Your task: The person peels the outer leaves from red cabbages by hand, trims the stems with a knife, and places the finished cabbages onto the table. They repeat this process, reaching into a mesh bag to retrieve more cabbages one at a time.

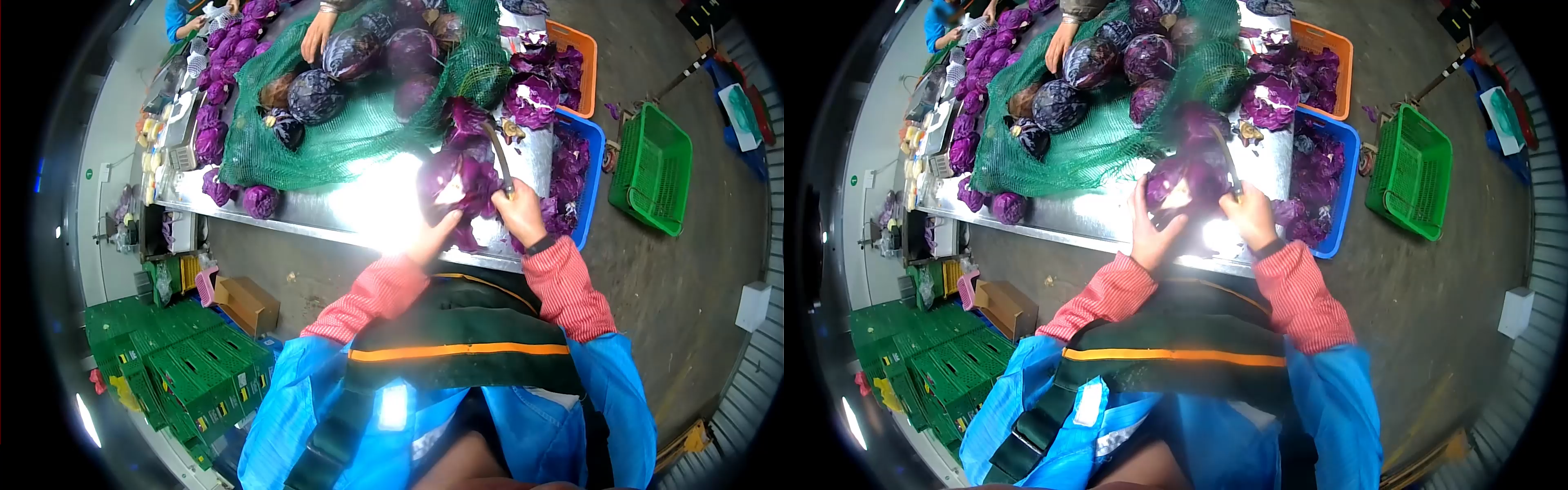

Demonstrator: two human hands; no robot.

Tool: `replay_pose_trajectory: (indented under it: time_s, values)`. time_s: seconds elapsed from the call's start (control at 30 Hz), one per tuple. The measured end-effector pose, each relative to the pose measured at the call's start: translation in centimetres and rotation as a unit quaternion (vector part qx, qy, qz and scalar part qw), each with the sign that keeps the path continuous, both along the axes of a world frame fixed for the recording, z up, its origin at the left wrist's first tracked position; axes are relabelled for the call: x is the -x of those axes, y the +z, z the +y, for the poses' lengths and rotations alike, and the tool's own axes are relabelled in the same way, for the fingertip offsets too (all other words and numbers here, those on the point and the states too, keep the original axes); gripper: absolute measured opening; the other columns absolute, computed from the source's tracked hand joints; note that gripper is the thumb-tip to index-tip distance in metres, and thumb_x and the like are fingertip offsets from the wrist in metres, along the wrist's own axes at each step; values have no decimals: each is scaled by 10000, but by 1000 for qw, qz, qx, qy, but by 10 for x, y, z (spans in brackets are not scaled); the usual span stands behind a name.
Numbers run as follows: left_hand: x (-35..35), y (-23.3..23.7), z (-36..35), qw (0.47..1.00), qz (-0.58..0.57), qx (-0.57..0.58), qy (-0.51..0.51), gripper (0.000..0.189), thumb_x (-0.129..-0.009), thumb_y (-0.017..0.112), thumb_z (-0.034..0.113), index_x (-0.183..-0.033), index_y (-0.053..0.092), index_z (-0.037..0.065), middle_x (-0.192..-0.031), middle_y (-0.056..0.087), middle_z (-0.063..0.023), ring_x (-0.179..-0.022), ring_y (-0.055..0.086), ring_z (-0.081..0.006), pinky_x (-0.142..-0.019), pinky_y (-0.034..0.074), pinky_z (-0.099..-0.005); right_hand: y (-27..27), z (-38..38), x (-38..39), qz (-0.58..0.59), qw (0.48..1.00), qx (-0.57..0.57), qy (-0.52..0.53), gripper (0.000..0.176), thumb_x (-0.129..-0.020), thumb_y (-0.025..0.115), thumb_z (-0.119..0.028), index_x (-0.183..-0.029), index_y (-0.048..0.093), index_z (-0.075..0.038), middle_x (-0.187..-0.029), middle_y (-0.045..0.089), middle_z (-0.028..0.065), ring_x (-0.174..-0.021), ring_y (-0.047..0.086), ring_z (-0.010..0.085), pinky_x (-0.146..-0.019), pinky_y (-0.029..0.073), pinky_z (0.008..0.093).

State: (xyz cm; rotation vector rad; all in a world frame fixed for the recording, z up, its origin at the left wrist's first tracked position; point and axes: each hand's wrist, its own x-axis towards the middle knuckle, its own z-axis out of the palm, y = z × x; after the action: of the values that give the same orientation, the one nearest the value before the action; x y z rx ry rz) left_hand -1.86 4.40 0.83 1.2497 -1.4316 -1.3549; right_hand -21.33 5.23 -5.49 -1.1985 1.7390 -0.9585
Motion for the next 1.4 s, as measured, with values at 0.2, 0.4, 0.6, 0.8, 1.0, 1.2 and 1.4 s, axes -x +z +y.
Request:
replay_pose_trajectory:
  time_s: [0.2, 0.4, 0.6, 0.8, 1.0, 1.2, 1.4]
  values:
    - [11, -6, -17, 983, -139, 123, 4, 982, -615, 858, 290, -1420, 361, 26, -1302, 434, -223, -1216, 445, -366, -1061, 369, -439, 34, 28, 15, -13, 998, 16, -53, 237, -945, 553, -220, -1077, 546, -23, -626, 581, 110, -504, 576, 264, -464, 440, 374]
    - [32, -27, -73, 912, -293, 278, -74, 962, -608, 863, 371, -1385, 413, 27, -1267, 467, -232, -1177, 485, -387, -1027, 405, -440, 19, 14, 19, 257, 965, 38, 29, 225, -987, 465, -249, -1059, 523, -44, -823, 662, 222, -734, 641, 422, -624, 491, 511]
    - [42, -11, -75, 936, -293, 170, -99, 983, -589, 875, 377, -1361, 406, -8, -1240, 440, -236, -1150, 514, -364, -987, 457, -424, 39, 19, 19, 286, 954, 93, -20, 201, -979, 482, -229, -896, 545, -57, -716, 638, 183, -657, 639, 390, -582, 502, 479]
    - [57, -10, -91, 938, -327, 105, -47, 948, -613, 837, 455, -1336, 439, -10, -1170, 503, -258, -1066, 560, -395, -962, 476, -414, 34, 17, 20, 363, 926, 94, 42, 155, -931, 556, -188, -864, 515, -54, -692, 621, 158, -573, 635, 340, -497, 514, 424]
    - [72, -12, -98, 934, -347, 85, -26, 1010, -574, 846, 498, -1362, 436, 17, -1171, 477, -261, -1068, 549, -403, -914, 485, -464, 16, -16, 36, 449, 890, 76, 24, 163, -940, 534, -211, -872, 542, -64, -644, 622, 152, -561, 647, 303, -478, 515, 407]
    - [63, -17, -82, 927, -324, 182, -50, 907, -579, 848, 364, -1317, 458, 8, -1173, 454, -243, -1075, 527, -360, -945, 472, -428, 26, -49, 81, 343, 939, 5, 27, 267, -967, 486, -281, -964, 542, -20, -733, 658, 232, -698, 662, 400, -596, 514, 513]
    - [36, -24, -83, 960, -212, 166, -84, 908, -589, 844, 305, -1339, 423, 13, -1196, 456, -196, -1115, 516, -330, -981, 446, -405, 49, -45, 36, 235, 970, 45, -37, 442, -865, 650, -389, -1103, 527, -37, -788, 668, 241, -740, 665, 410, -625, 523, 468]
